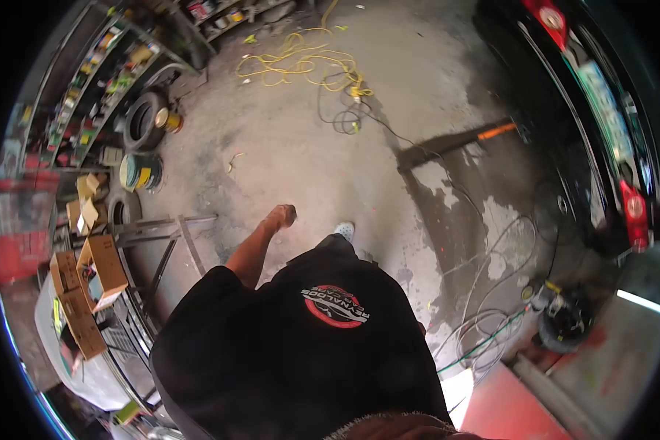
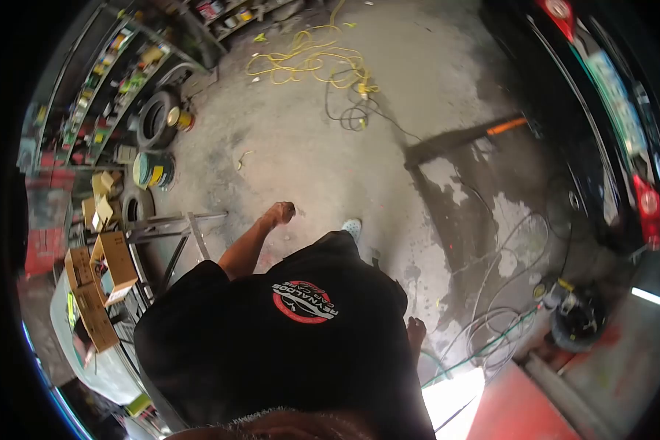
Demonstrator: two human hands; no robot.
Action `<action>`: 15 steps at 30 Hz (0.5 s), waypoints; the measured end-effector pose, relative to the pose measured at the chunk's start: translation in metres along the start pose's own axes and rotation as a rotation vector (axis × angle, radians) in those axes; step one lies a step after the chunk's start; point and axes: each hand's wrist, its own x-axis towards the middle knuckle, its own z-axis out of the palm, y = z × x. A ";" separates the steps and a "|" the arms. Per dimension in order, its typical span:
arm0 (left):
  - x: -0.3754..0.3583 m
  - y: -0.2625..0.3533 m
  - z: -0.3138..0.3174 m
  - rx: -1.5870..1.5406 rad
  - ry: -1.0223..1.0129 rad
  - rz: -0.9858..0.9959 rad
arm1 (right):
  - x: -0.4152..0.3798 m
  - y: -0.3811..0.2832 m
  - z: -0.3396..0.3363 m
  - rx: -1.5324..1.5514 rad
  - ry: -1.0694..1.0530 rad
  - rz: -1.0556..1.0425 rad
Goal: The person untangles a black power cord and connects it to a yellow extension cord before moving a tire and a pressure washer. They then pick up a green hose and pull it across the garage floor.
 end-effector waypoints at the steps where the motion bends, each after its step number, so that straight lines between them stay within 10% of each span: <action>1: 0.003 -0.014 -0.018 -0.025 0.083 -0.028 | 0.023 -0.014 -0.003 -0.020 -0.002 -0.043; 6: 0.001 -0.101 -0.058 -0.157 0.373 -0.220 | 0.123 -0.098 -0.023 -0.062 0.024 -0.253; 15: -0.056 -0.134 0.052 -0.131 0.036 -0.391 | 0.225 -0.274 -0.086 -0.328 -0.101 -0.350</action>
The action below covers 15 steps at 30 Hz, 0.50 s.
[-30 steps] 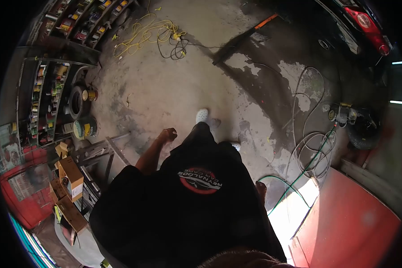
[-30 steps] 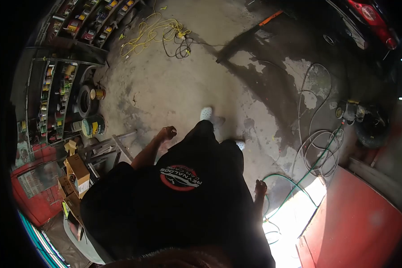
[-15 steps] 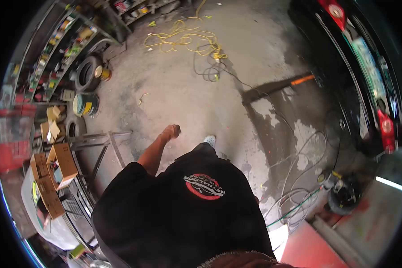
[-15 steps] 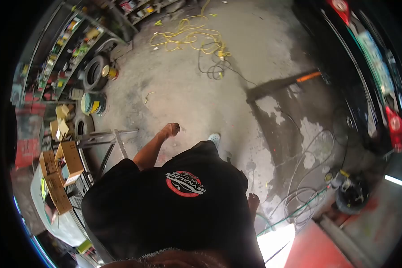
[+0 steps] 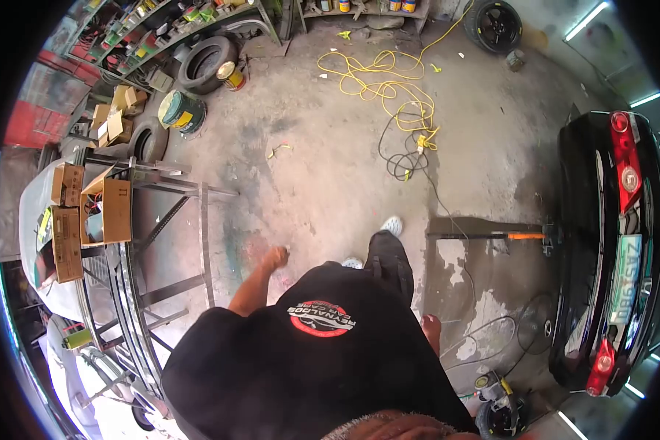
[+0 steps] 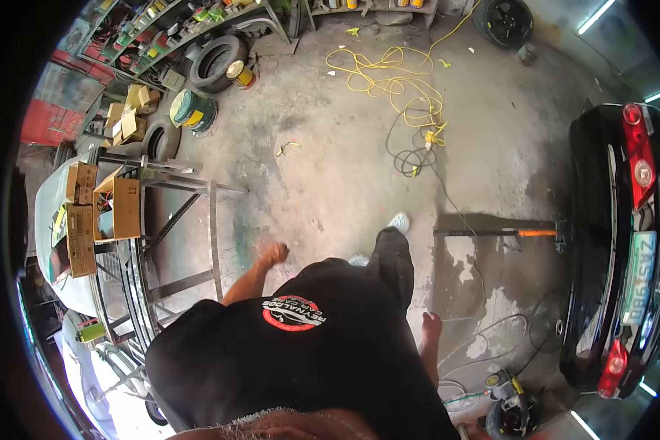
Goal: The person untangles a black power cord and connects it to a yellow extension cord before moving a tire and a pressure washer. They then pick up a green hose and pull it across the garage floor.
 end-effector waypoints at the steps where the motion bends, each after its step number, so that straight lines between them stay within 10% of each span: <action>1: -0.009 0.008 0.009 -0.023 0.001 -0.092 | 0.010 -0.013 -0.005 0.017 0.036 -0.032; 6: 0.020 0.034 -0.002 0.161 -0.196 0.257 | 0.084 -0.061 -0.029 -0.013 -0.038 -0.027; 11: 0.065 0.115 -0.144 -0.200 0.023 -0.153 | 0.163 -0.117 -0.080 0.019 -0.058 0.076; 15: 0.173 0.103 -0.213 -0.667 0.276 -0.106 | 0.228 -0.180 -0.149 0.086 -0.085 0.124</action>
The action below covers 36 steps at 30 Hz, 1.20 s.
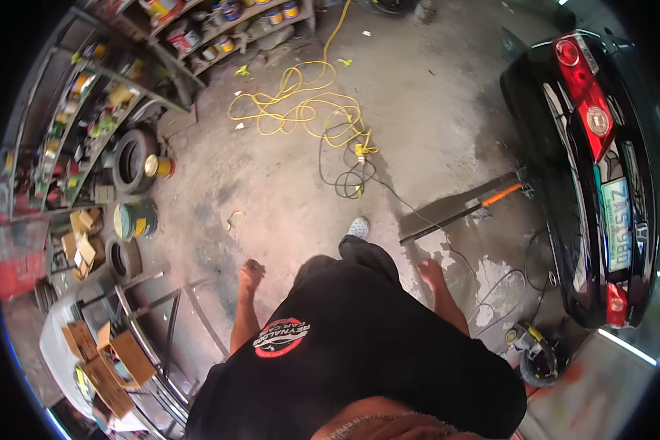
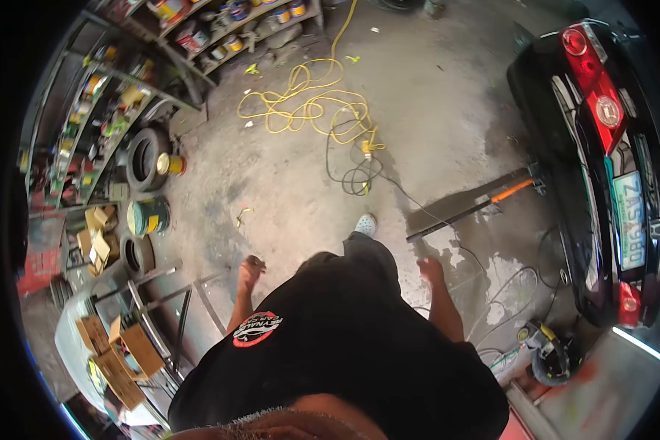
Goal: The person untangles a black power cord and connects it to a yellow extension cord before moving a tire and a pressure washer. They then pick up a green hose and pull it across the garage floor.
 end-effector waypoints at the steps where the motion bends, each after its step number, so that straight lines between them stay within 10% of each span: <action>1: 0.006 0.048 -0.010 -0.076 0.031 0.017 | 0.010 -0.019 -0.020 0.001 0.045 -0.022; 5: 0.050 0.123 -0.025 -0.072 0.012 0.052 | 0.067 -0.068 -0.068 0.123 0.227 -0.051; 9: 0.112 0.054 -0.001 -0.138 -0.053 0.050 | 0.081 -0.132 -0.112 0.121 0.219 0.013; 13: 0.164 -0.041 -0.003 0.396 -0.310 0.143 | 0.101 -0.142 -0.090 0.053 0.270 0.064; 19: 0.323 -0.017 -0.099 0.694 -0.537 0.236 | 0.080 -0.186 0.001 0.032 0.232 0.330; 20: 0.351 0.024 -0.133 0.522 -0.455 0.125 | 0.075 -0.202 0.013 0.009 0.169 0.338; 21: 0.396 0.027 -0.150 0.520 -0.309 0.415 | 0.075 -0.222 0.022 -0.014 0.108 0.339; 22: 0.428 0.078 -0.172 0.453 -0.277 0.087 | 0.074 -0.250 0.023 -0.015 0.091 0.349; 28: 0.611 0.285 -0.254 0.623 -0.038 0.410 | 0.080 -0.362 0.016 0.123 0.175 0.352; 36: 0.640 0.508 -0.147 0.309 -0.200 0.717 | 0.121 -0.395 -0.004 0.209 0.107 0.548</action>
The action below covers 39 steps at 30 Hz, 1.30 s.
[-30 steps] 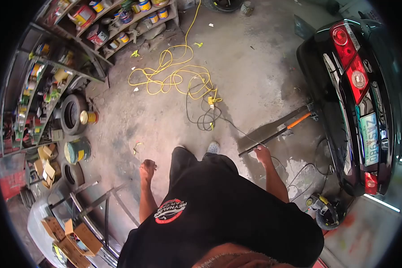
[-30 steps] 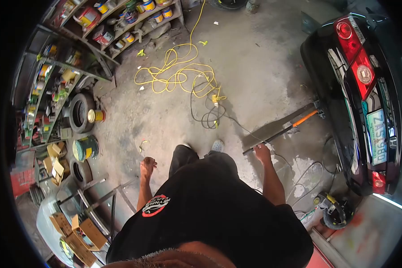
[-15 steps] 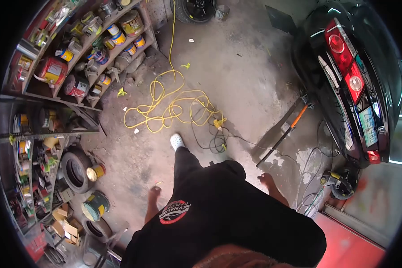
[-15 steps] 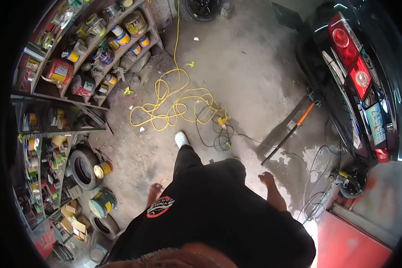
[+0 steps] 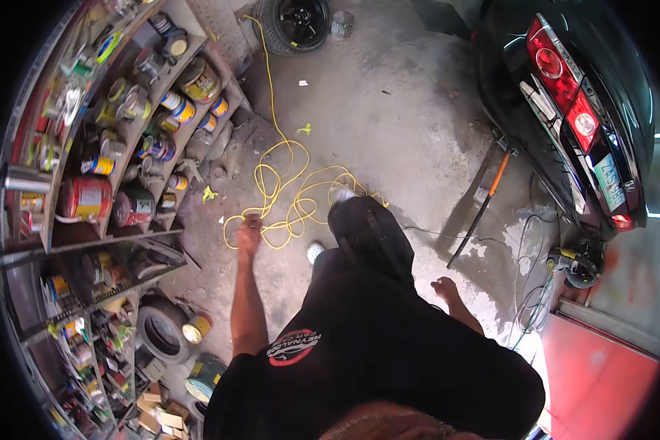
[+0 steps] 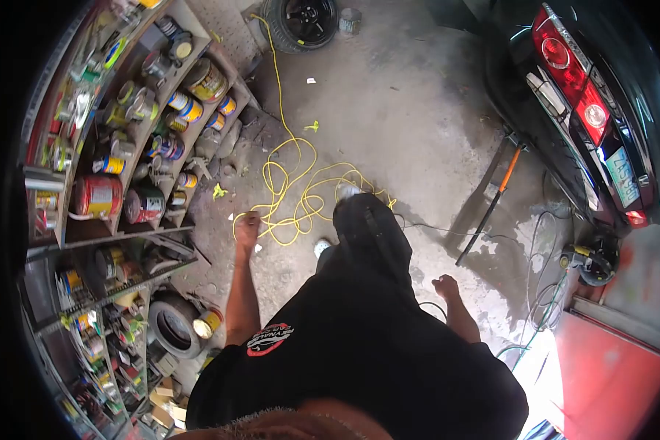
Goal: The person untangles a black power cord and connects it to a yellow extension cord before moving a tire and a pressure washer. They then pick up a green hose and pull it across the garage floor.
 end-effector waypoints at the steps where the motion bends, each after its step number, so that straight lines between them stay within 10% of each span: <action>1: 0.010 0.020 0.019 -0.081 -0.095 -0.019 | 0.008 -0.006 0.000 0.029 -0.014 0.015; 5: 0.047 0.138 0.048 -0.208 -0.460 0.059 | 0.047 -0.057 -0.012 -0.009 0.018 -0.073; 13: 0.300 0.229 0.076 -0.160 -0.358 -0.025 | 0.280 -0.170 -0.093 -0.249 -0.146 -0.198; 21: 0.396 0.165 0.143 0.433 -0.411 -0.296 | 0.357 -0.369 -0.414 0.380 0.172 -0.171; 25: 0.432 0.200 0.151 0.418 -0.801 -0.390 | 0.410 -0.406 -0.491 0.486 0.246 -0.171; 29: 0.505 0.267 0.168 0.388 -0.704 -0.381 | 0.460 -0.434 -0.534 0.426 0.216 -0.145; 36: 0.767 0.311 0.213 0.450 -0.835 -0.107 | 0.564 -0.477 -0.577 0.412 0.212 0.127; 39: 0.927 0.323 0.241 0.354 -0.731 -0.327 | 0.576 -0.505 -0.605 0.413 0.108 0.205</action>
